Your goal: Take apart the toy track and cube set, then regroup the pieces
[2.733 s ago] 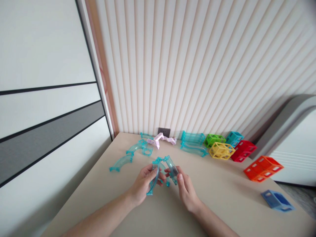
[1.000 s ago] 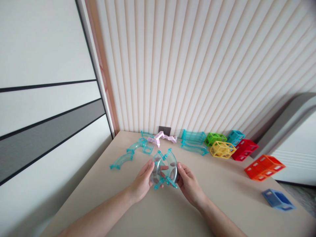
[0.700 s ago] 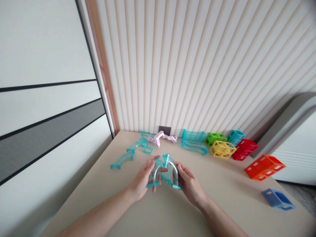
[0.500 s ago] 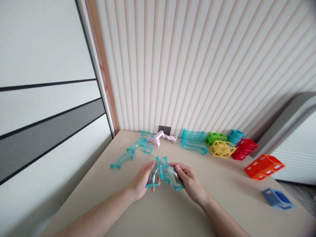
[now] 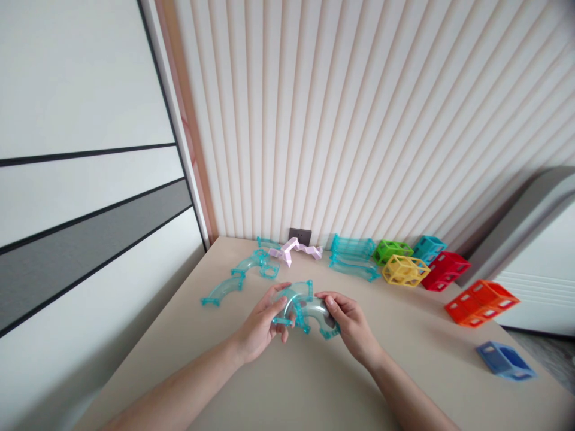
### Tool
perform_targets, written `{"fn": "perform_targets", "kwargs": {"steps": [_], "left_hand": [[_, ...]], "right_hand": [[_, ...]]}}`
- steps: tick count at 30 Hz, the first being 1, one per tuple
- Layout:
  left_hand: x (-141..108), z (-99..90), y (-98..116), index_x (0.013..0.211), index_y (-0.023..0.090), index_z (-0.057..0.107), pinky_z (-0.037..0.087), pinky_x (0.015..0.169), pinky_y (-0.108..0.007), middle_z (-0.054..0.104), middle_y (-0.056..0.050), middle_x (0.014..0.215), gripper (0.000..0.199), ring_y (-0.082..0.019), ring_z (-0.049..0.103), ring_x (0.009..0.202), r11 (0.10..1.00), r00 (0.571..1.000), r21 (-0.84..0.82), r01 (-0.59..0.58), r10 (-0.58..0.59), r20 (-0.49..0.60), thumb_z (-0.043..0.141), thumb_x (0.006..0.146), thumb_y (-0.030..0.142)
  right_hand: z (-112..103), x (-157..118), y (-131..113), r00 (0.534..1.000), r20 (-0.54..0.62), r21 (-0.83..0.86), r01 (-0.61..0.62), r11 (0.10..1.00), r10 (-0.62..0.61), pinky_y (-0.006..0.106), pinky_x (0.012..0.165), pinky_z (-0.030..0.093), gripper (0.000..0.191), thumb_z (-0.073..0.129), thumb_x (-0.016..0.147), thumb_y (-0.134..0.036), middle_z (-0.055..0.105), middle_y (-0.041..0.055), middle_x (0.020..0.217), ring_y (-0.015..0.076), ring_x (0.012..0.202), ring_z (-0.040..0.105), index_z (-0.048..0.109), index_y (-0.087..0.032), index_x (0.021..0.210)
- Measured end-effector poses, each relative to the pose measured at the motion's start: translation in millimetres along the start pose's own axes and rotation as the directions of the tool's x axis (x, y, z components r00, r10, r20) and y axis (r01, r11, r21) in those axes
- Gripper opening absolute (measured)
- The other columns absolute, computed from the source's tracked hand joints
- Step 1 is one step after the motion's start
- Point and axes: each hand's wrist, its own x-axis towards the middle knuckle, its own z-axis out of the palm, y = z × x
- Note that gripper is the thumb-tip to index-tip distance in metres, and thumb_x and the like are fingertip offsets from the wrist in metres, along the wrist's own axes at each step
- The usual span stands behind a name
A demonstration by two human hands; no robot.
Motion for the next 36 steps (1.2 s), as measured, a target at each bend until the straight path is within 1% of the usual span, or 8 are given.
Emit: {"fn": "perform_targets", "kwargs": {"steps": [5,10,19,21,25,28,32,36], "left_hand": [[0,0.1,3,0.096,0.015,0.071,0.04,0.039,-0.019,0.065,-0.002,0.07,0.042,-0.013,0.059,0.056,0.996,0.999,0.074,0.052,-0.052,-0.013,0.081,0.078,0.052],[-4,5.8,8,0.099,0.013,0.077,0.039,0.038,-0.02,0.063,-0.002,0.067,0.051,-0.011,0.052,0.05,0.983,0.994,0.152,0.105,-0.107,0.006,0.081,0.075,0.058],[-1,5.3,5,0.078,0.012,0.073,0.037,0.038,-0.021,0.059,-0.001,0.06,0.054,-0.01,0.046,0.047,0.978,0.995,0.183,0.098,-0.097,-0.018,0.067,0.084,0.065],[-1,5.2,4,0.084,0.013,0.07,0.038,0.037,-0.021,0.06,-0.001,0.064,0.054,-0.01,0.049,0.048,0.976,0.996,0.203,0.082,-0.075,-0.043,0.066,0.084,0.067],[-5,4.6,5,0.117,0.022,0.057,0.042,0.039,-0.02,0.061,0.002,0.075,0.059,-0.012,0.055,0.053,0.962,0.995,0.27,0.047,-0.02,-0.102,0.061,0.085,0.072],[-8,2.5,7,0.133,0.026,0.043,0.051,0.048,-0.023,0.061,0.002,0.079,0.068,-0.014,0.06,0.062,0.958,1.0,0.288,-0.013,0.01,0.011,0.062,0.085,0.071],[-8,0.5,5,0.126,0.024,0.048,0.056,0.057,-0.025,0.063,-0.001,0.089,0.073,-0.014,0.061,0.072,0.94,0.982,0.33,-0.084,0.022,0.189,0.087,0.072,0.052],[-6,0.6,2,0.119,0.02,0.058,0.055,0.056,-0.025,0.063,-0.001,0.084,0.054,-0.011,0.057,0.064,0.908,0.984,0.403,-0.117,0.052,0.168,0.082,0.079,0.047]], "right_hand": [[2,-6,-3,0.996,0.083,-0.086,0.033,0.996,-0.025,0.024,0.049,0.034,0.051,0.07,0.083,-0.065,0.054,-0.0014,0.058,0.0116,0.052,0.042,0.081,-0.017,0.091],[3,-9,-4,0.987,0.152,-0.131,0.077,0.988,-0.056,0.026,0.055,0.041,0.045,0.066,0.089,-0.06,0.063,0.0019,0.067,0.0141,0.06,0.05,0.082,-0.018,0.096],[1,-11,-2,0.977,0.21,-0.139,0.063,0.988,-0.032,0.027,0.058,0.045,0.046,0.066,0.088,-0.061,0.072,0.0047,0.076,0.0162,0.063,0.056,0.083,-0.019,0.098],[3,-11,-2,0.975,0.214,-0.145,0.085,0.986,-0.053,0.029,0.062,0.049,0.044,0.066,0.089,-0.06,0.075,0.0059,0.082,0.0183,0.068,0.06,0.083,-0.02,0.098],[7,-10,2,0.973,0.21,-0.195,0.138,0.971,-0.096,0.029,0.067,0.052,0.044,0.064,0.091,-0.058,0.076,0.0067,0.084,0.02,0.073,0.064,0.082,-0.019,0.098],[8,-8,7,0.978,0.171,-0.238,0.157,0.958,-0.118,0.028,0.066,0.052,0.047,0.06,0.093,-0.06,0.075,0.0068,0.082,0.0195,0.072,0.065,0.08,-0.018,0.099],[6,-6,11,0.982,0.083,-0.287,0.185,0.94,-0.168,0.027,0.065,0.052,0.046,0.059,0.094,-0.06,0.073,0.0064,0.08,0.0194,0.072,0.065,0.079,-0.018,0.097],[6,-5,12,0.956,0.043,-0.356,0.285,0.89,-0.289,0.027,0.064,0.051,0.036,0.058,0.097,-0.051,0.07,0.0056,0.082,0.0186,0.073,0.065,0.077,-0.02,0.095]]}}
